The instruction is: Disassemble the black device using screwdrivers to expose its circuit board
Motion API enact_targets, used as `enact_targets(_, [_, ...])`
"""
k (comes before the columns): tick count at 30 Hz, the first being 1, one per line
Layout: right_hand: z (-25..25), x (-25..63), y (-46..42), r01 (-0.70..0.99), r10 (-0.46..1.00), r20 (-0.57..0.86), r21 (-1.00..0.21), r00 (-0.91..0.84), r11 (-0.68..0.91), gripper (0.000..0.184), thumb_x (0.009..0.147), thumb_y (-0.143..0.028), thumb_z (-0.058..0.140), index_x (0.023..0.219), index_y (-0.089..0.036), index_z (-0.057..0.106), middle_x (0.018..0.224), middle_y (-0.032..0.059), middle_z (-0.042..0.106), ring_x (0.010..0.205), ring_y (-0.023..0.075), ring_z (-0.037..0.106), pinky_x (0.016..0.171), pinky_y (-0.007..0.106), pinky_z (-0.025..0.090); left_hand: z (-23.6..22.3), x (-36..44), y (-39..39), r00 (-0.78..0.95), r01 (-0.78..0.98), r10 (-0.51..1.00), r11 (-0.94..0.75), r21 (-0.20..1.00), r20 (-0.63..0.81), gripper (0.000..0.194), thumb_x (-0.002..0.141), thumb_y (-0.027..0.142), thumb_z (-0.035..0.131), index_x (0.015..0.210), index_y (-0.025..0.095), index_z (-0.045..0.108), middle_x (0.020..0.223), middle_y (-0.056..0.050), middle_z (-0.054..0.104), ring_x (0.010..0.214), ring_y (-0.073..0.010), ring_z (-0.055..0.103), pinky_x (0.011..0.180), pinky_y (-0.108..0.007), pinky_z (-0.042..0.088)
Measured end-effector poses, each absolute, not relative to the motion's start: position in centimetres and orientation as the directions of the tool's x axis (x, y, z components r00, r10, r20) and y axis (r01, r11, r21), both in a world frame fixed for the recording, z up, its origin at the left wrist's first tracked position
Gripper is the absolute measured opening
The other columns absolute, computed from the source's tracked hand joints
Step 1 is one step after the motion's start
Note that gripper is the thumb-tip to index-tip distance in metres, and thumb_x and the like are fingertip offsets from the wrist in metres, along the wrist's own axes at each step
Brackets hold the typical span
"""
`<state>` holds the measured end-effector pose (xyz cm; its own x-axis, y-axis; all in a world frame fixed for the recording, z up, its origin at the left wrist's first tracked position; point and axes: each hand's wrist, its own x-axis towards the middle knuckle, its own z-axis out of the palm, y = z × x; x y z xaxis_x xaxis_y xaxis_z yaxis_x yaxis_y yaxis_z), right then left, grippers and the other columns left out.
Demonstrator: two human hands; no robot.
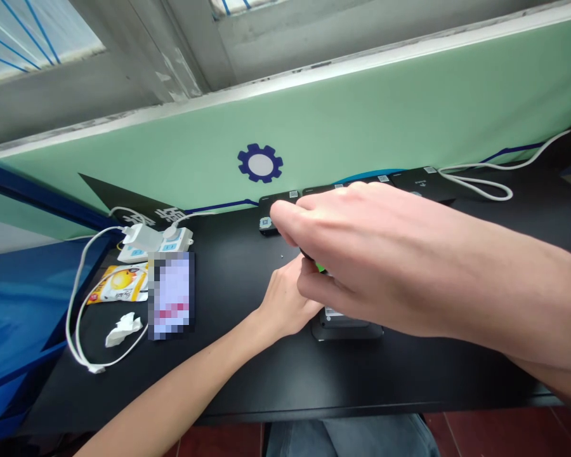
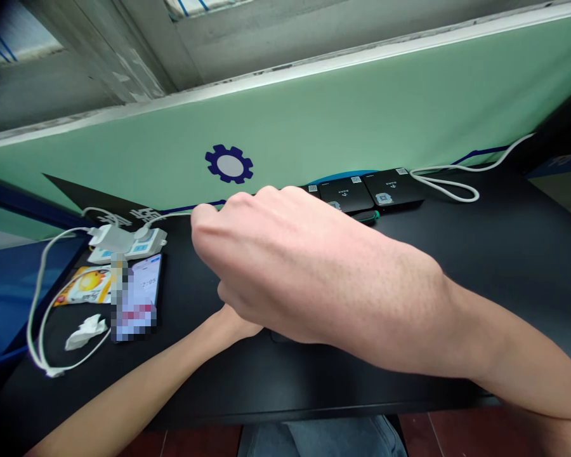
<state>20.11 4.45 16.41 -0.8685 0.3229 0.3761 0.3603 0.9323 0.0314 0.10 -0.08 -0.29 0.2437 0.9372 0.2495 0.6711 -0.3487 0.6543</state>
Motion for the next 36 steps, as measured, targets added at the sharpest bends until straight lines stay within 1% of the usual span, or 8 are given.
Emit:
enact_targets(4, [16.4, 20.4, 4.9, 0.357, 0.315, 0.394, 0.036, -0.863, 0.933, 0.011, 0.109, -0.024, 0.05, 0.098, -0.023, 0.049, 0.088, -0.0004, 0.051, 0.065, 0.0149, 0.035, 0.063, 0.039, 0.025, -0.2, 0.0, -0.2, 0.307, 0.672, 0.924, -0.379, 0.636, 0.227, 0.026, 0.11, 0.048, 0.066, 0.121, 0.026, 0.072, 0.112, -0.009, 0.078, 0.097, -0.0295, 0.076, 0.076, -0.038, 0.063])
enact_targets(10, [16.4, 20.6, 5.3, 0.374, 0.341, 0.377, 0.016, -0.861, 0.927, 0.013, 0.109, -0.035, 0.05, 0.102, -0.024, 0.052, 0.096, 0.0027, 0.062, 0.077, 0.0184, 0.056, 0.066, 0.038, 0.027, -0.1, -0.1, -0.2, 0.314, 0.662, 0.921, -0.387, 0.642, 0.232, 0.025, 0.106, 0.044, 0.074, 0.122, 0.025, 0.071, 0.115, -0.01, 0.078, 0.098, -0.0293, 0.076, 0.084, -0.039, 0.063])
enact_targets(19, [17.4, 21.1, 5.5, 0.399, 0.385, 0.342, -0.03, -0.857, 0.916, 0.016, 0.11, -0.038, 0.055, 0.103, -0.024, 0.055, 0.097, 0.0033, 0.067, 0.077, 0.0195, 0.059, 0.069, 0.038, 0.033, 0.3, -0.1, -0.1, 0.334, 0.659, 0.901, -0.433, 0.615, 0.277, 0.023, 0.107, 0.044, 0.072, 0.122, 0.027, 0.07, 0.118, -0.008, 0.074, 0.101, -0.0289, 0.075, 0.081, -0.039, 0.065])
enact_targets(23, [18.2, 21.3, 5.6, 0.435, 0.428, 0.345, -0.06, -0.835, 0.898, 0.016, 0.109, -0.04, 0.058, 0.107, -0.025, 0.056, 0.1, 0.0023, 0.071, 0.074, 0.0189, 0.057, 0.072, 0.04, 0.037, 1.0, 0.2, -0.2, 0.289, 0.674, 0.898, -0.436, 0.596, 0.331, 0.021, 0.107, 0.042, 0.07, 0.119, 0.025, 0.066, 0.109, -0.005, 0.072, 0.094, -0.0271, 0.073, 0.075, -0.036, 0.061])
enact_targets(27, [19.0, 21.3, 4.9, 0.551, 0.537, 0.313, -0.048, -0.784, 0.833, 0.011, 0.107, -0.036, 0.058, 0.11, -0.025, 0.061, 0.1, 0.0061, 0.075, 0.084, 0.0258, 0.066, 0.075, 0.044, 0.038, 1.1, 0.5, -0.3, 0.207, 0.663, 0.894, -0.428, 0.614, 0.398, 0.023, 0.11, 0.046, 0.068, 0.113, 0.023, 0.067, 0.106, -0.006, 0.072, 0.085, -0.0239, 0.071, 0.075, -0.035, 0.06])
enact_targets(30, [19.2, 21.4, 4.8, 0.581, 0.555, 0.355, -0.039, -0.752, 0.813, 0.012, 0.106, -0.031, 0.055, 0.112, -0.027, 0.064, 0.101, 0.0071, 0.076, 0.088, 0.0278, 0.068, 0.079, 0.046, 0.041, 1.0, 0.6, -0.2, 0.154, 0.658, 0.883, -0.427, 0.62, 0.444, 0.023, 0.114, 0.044, 0.063, 0.107, 0.022, 0.07, 0.104, -0.005, 0.074, 0.072, -0.0186, 0.066, 0.071, -0.033, 0.057])
enact_targets(33, [19.0, 21.5, 5.4, 0.58, 0.547, 0.408, -0.05, -0.731, 0.813, 0.011, 0.103, -0.033, 0.055, 0.107, -0.029, 0.065, 0.094, 0.0057, 0.075, 0.084, 0.027, 0.067, 0.08, 0.045, 0.043, 1.0, 0.5, -0.2, 0.094, 0.655, 0.871, -0.418, 0.63, 0.482, 0.025, 0.117, 0.037, 0.058, 0.102, 0.021, 0.072, 0.096, -0.003, 0.074, 0.065, -0.0154, 0.061, 0.069, -0.031, 0.055])
enact_targets(36, [19.1, 21.6, 6.2, 0.595, 0.562, 0.42, -0.063, -0.713, 0.801, 0.012, 0.099, -0.036, 0.058, 0.105, -0.029, 0.066, 0.085, 0.0044, 0.071, 0.076, 0.0269, 0.064, 0.077, 0.045, 0.042, 1.1, 0.4, -0.1, 0.034, 0.649, 0.869, -0.395, 0.65, 0.494, 0.024, 0.116, 0.034, 0.061, 0.101, 0.021, 0.074, 0.091, -0.001, 0.074, 0.065, -0.0148, 0.06, 0.069, -0.03, 0.054])
